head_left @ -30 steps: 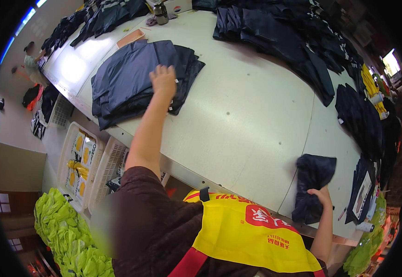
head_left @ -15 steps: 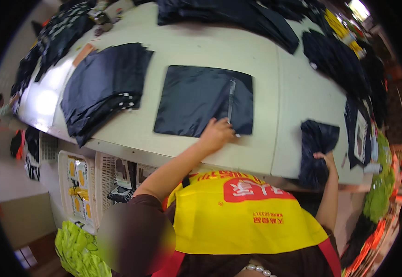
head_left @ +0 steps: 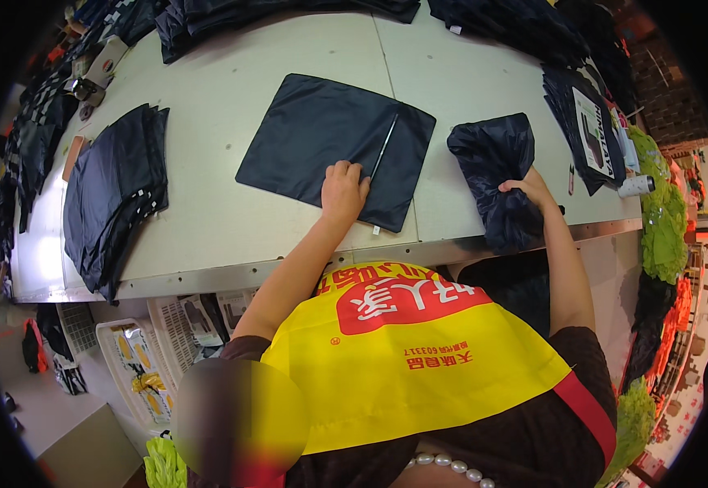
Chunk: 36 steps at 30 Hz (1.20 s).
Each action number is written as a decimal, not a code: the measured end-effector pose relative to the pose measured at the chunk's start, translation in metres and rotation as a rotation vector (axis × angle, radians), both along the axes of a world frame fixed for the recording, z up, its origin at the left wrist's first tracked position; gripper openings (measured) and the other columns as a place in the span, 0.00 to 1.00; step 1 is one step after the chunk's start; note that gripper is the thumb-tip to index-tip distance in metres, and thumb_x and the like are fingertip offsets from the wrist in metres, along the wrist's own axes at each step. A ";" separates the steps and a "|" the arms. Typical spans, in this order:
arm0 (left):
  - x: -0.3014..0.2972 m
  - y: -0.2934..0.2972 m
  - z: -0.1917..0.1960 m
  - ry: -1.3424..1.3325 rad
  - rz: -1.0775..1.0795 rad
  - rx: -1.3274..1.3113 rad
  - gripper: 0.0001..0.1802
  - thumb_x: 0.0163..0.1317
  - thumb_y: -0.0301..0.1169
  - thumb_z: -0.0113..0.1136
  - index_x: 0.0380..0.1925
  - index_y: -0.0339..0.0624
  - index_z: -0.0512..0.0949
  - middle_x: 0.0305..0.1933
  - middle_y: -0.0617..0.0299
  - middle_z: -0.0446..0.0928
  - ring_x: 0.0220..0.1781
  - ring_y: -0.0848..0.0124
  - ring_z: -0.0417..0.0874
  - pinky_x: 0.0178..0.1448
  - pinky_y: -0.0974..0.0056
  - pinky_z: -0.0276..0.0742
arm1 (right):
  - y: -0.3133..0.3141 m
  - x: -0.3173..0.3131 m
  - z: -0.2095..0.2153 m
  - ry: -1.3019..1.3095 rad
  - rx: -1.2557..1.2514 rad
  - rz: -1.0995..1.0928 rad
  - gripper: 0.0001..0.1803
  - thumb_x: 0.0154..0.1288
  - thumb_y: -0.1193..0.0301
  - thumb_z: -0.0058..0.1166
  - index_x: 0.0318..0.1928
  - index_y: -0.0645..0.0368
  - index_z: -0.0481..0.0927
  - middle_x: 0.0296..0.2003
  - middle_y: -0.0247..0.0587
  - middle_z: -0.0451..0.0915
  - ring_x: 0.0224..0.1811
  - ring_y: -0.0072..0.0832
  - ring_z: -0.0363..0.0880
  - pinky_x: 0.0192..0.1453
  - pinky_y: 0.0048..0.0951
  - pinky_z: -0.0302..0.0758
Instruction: The person folds a dark jacket on a white table, smoothing and aligning the fabric, then folds it into a compact rectangle. The person places the folded jacket into a white plastic basket and repeats the process with another jacket.
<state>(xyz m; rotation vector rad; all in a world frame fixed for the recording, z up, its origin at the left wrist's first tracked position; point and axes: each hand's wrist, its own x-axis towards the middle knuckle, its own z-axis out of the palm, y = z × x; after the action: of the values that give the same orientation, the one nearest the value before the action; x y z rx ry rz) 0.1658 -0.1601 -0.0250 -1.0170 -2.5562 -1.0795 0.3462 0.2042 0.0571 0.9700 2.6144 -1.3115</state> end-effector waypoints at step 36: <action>-0.001 0.014 0.107 0.249 -0.232 0.106 0.09 0.54 0.21 0.56 0.37 0.40 0.76 0.36 0.55 0.76 0.41 0.57 0.77 0.46 0.59 0.72 | -0.118 -0.171 -0.012 -0.135 0.103 0.708 0.22 0.46 0.62 0.61 0.32 0.73 0.77 0.26 0.58 0.78 0.30 0.40 0.79 0.36 0.36 0.73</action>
<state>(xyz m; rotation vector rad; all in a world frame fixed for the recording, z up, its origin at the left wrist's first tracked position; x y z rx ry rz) 0.1647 -0.1463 0.0816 -1.3517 -2.2035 -1.0529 0.1754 0.0866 0.0446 0.0833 2.5530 -0.8979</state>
